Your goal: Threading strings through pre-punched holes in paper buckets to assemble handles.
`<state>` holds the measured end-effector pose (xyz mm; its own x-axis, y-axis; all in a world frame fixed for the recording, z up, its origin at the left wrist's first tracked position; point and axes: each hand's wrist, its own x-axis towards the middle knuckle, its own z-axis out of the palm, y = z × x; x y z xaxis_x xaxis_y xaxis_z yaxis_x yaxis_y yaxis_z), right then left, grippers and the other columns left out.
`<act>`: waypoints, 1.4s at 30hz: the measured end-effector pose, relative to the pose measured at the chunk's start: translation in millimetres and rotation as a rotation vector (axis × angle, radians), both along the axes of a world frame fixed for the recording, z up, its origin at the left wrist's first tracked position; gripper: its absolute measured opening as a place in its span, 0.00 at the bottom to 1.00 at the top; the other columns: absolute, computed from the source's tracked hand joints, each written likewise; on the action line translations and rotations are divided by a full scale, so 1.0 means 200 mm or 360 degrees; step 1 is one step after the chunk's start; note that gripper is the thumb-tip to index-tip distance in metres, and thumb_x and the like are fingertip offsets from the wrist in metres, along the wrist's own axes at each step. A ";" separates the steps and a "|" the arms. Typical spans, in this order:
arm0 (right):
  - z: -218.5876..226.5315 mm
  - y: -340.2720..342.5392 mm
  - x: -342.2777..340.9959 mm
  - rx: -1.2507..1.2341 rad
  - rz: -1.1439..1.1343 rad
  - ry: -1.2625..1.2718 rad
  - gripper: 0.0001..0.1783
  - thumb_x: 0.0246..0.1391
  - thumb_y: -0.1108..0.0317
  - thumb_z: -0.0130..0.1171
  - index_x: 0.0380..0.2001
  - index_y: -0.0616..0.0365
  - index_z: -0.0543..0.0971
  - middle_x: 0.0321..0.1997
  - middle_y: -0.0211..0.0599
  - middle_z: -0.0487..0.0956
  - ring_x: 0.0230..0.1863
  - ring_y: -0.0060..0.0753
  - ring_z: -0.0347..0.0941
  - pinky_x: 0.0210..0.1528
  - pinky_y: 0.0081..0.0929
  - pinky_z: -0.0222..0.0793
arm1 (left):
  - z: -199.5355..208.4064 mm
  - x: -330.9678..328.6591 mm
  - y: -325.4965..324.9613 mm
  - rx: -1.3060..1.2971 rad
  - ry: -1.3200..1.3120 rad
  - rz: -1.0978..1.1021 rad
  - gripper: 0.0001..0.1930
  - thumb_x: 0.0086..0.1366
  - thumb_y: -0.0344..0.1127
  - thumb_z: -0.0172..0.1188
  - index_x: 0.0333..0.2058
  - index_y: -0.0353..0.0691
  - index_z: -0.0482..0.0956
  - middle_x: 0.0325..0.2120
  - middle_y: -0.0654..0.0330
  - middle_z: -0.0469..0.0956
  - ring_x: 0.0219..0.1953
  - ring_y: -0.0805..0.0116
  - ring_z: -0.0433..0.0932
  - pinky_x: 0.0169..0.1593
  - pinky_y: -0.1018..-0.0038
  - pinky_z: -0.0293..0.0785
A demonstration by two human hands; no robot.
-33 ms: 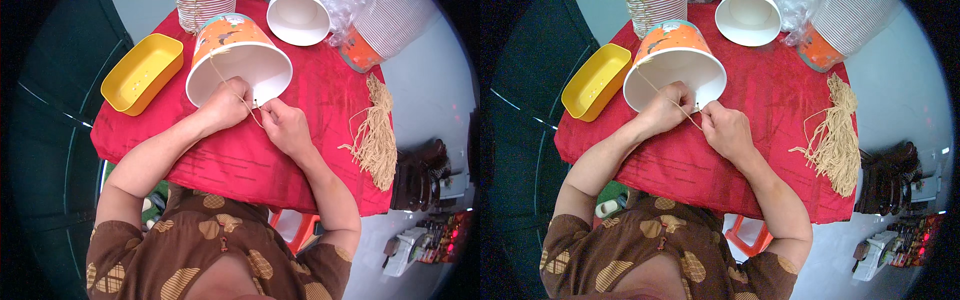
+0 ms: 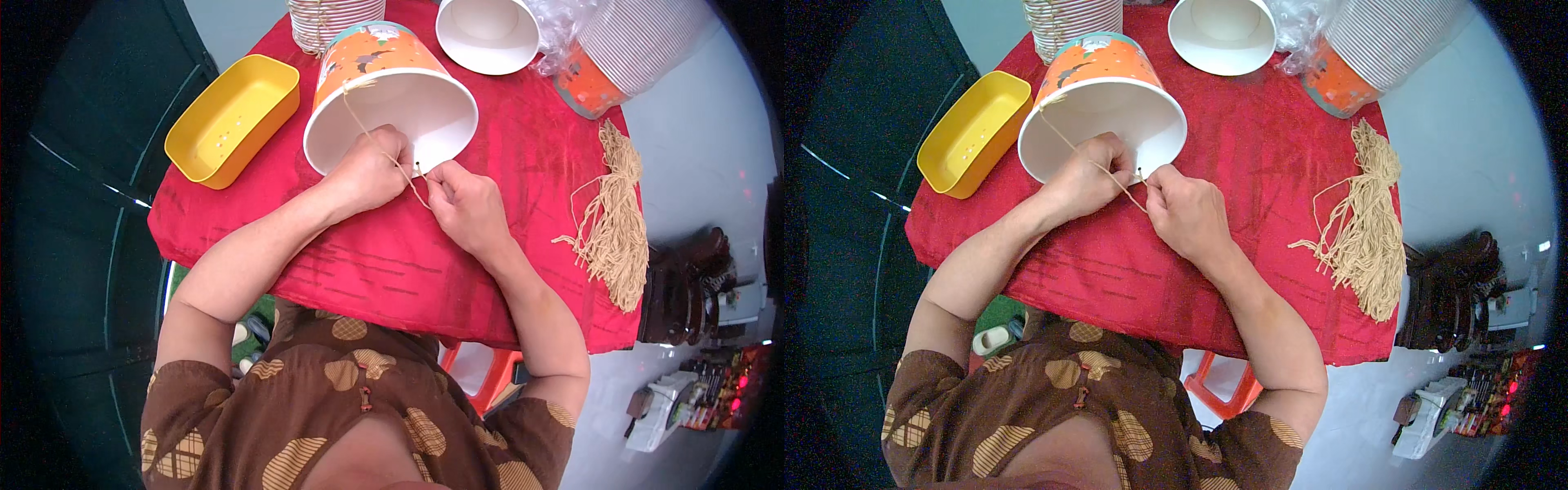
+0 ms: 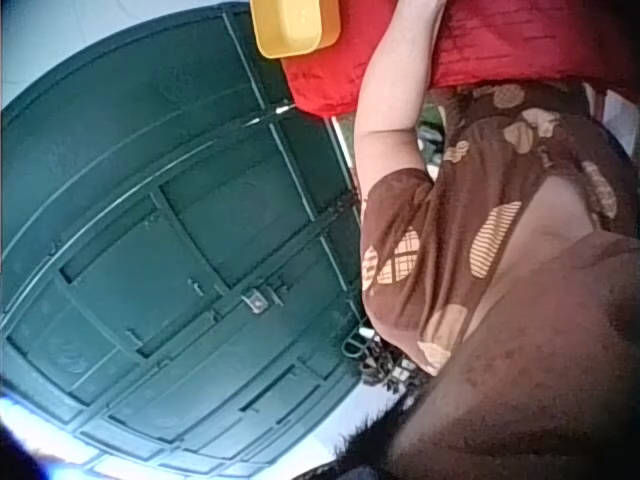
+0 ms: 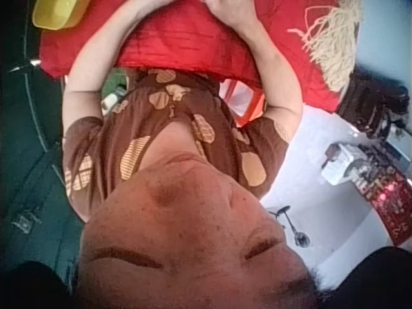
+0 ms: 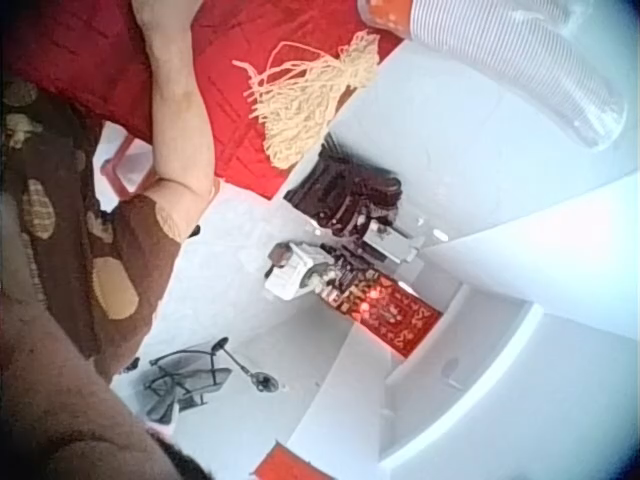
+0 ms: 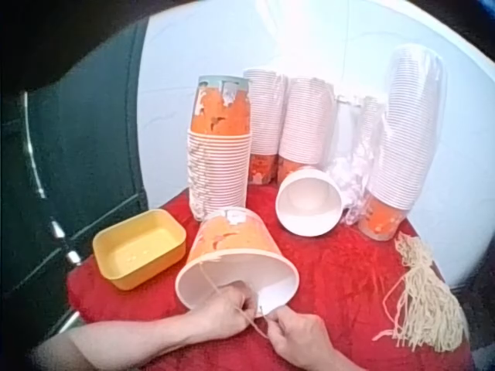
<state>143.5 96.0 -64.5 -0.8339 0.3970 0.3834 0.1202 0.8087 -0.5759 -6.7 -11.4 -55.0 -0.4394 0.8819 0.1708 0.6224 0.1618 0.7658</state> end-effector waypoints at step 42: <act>-0.02 0.01 0.00 0.0164 -0.0045 -0.0116 0.07 0.55 0.67 0.55 0.29 0.59 0.76 0.19 0.53 0.76 0.24 0.57 0.76 0.27 0.52 0.70 | -0.04 0.05 -0.01 0.0123 0.0260 -0.0170 0.04 0.52 0.22 0.61 0.24 0.31 0.74 0.32 0.49 0.73 0.36 0.51 0.76 0.40 0.63 0.73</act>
